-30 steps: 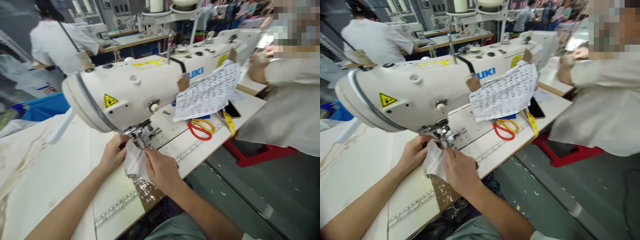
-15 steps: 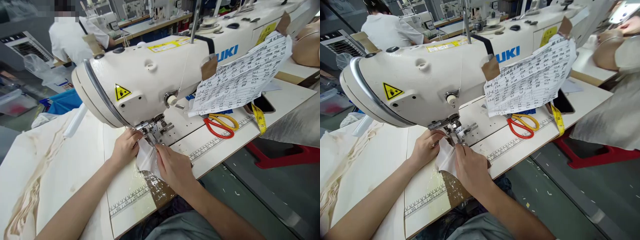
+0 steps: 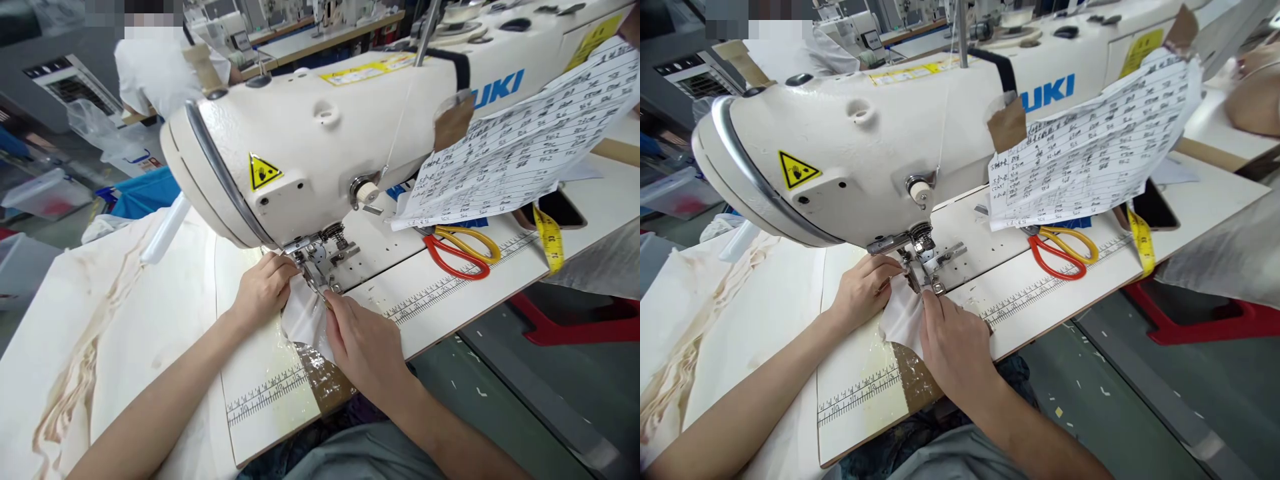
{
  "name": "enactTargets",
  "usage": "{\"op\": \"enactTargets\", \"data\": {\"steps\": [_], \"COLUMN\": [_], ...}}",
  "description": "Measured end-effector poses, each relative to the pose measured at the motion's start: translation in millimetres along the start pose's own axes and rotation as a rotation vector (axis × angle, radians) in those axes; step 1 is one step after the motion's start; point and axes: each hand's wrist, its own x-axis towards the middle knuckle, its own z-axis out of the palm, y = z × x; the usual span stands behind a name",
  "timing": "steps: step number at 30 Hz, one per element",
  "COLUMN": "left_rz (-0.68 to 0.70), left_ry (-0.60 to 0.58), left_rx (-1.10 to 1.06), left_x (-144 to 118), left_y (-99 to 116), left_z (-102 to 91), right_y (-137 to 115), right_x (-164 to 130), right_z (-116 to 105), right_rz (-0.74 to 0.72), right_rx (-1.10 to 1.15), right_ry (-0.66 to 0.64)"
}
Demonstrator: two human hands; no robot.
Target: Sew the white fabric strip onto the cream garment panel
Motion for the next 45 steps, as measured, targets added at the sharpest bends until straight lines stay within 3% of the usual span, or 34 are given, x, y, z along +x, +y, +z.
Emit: {"op": "enactTargets", "data": {"steps": [12,21,25,28,31,34,38,45], "left_rz": [-0.326,-0.083,0.046,0.100,0.100,0.043,-0.042,-0.071], "left_ry": [-0.002,0.027,-0.058,-0.177,-0.271,-0.305,-0.303,-0.323], "left_rx": [-0.283,-0.156,-0.073,-0.044,0.019,0.109,0.194,0.236], "left_x": [0,1,3,2,-1,-4,-4,-13], "left_y": [-2,-2,0,5,15,27,40,50], "left_z": [1.3,2.6,-6.3,-17.7,-24.7,-22.7,-13.9,-7.2], "right_y": [-1,-1,-1,-1,-3,-5,-4,1], "right_x": [3,9,4,-10,-30,-48,-59,-55], "right_z": [2,4,1,-9,-25,-39,-46,-44], "right_rz": [0.012,0.013,0.012,0.005,0.007,-0.018,-0.091,-0.113], "right_rx": [0.021,0.006,-0.022,0.088,0.287,0.347,0.321,0.180], "right_ry": [-0.026,-0.043,-0.008,0.014,-0.065,-0.153,-0.180,-0.133]}}
